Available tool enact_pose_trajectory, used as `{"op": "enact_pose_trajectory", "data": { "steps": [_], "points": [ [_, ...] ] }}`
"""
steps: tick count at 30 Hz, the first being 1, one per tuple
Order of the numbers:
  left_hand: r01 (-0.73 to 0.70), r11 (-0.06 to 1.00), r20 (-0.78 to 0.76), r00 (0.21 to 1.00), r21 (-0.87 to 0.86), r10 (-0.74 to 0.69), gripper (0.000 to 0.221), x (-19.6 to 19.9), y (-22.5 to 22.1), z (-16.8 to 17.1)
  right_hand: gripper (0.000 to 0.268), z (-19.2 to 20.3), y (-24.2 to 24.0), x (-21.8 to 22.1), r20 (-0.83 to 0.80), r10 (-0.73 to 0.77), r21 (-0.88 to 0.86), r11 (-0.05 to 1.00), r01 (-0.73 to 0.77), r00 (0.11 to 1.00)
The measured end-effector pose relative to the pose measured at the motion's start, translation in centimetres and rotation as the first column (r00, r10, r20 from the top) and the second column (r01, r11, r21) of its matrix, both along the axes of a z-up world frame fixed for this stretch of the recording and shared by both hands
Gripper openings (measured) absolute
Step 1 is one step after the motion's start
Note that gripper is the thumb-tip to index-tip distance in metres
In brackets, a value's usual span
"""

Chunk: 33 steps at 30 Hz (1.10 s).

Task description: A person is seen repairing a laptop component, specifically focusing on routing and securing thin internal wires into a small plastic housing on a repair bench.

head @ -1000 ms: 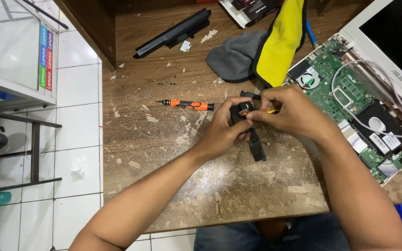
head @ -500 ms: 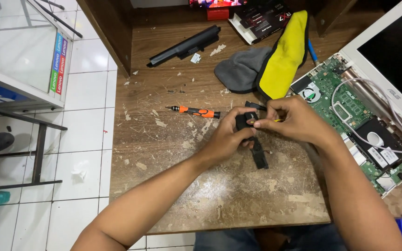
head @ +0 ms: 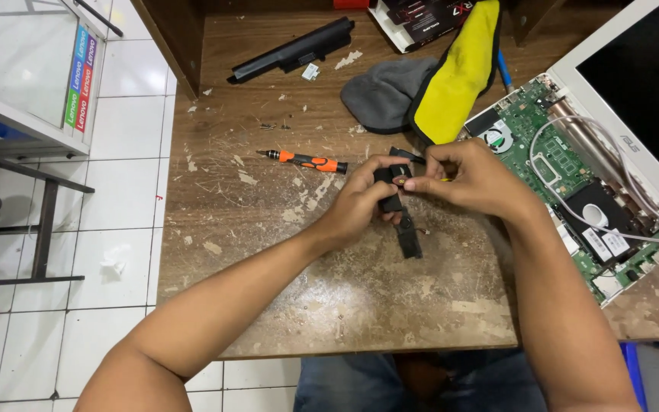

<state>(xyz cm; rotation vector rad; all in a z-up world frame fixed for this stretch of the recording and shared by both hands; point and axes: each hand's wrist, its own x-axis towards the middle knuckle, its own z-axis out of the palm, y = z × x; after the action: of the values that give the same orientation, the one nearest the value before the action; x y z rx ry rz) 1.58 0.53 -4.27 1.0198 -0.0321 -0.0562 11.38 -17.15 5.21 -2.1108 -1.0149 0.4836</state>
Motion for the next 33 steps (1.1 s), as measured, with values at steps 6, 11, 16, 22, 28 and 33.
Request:
{"op": "enact_pose_trajectory", "data": {
  "steps": [6,11,16,22,28,33],
  "points": [
    [0.003,0.999,0.047,0.999,0.032,-0.005,0.045,0.2,-0.3,-0.7,0.028,0.8,-0.7,-0.2,-0.028,0.0,-0.012,1.0,0.0,1.0],
    [-0.037,0.999,0.046,0.998,0.0,0.036,0.042,-0.1,-0.6,0.8,0.042,0.4,-1.1,0.3,0.015,-0.036,-0.08,0.996,0.037,0.999],
    [-0.059,0.998,0.043,0.997,-0.01,0.06,0.039,-0.3,-0.9,0.7,0.049,-0.5,-1.8,1.1,-0.005,-0.046,-0.121,0.992,0.045,0.999],
    [-0.046,0.999,0.009,0.999,-0.016,0.046,0.039,-0.3,-0.6,0.9,0.053,-0.7,-2.3,1.5,0.027,0.019,-0.12,0.993,-0.016,0.999],
    [-0.029,0.999,-0.018,0.999,0.035,0.029,0.039,-0.6,-0.5,1.6,0.053,-0.6,-2.5,1.5,-0.015,0.055,-0.131,0.99,-0.057,0.998],
    [0.027,0.999,0.012,1.0,0.044,-0.028,0.039,-0.8,-0.6,2.2,0.054,-1.0,-2.0,1.2,-0.03,0.11,-0.096,0.989,-0.113,0.993]
  ]
}}
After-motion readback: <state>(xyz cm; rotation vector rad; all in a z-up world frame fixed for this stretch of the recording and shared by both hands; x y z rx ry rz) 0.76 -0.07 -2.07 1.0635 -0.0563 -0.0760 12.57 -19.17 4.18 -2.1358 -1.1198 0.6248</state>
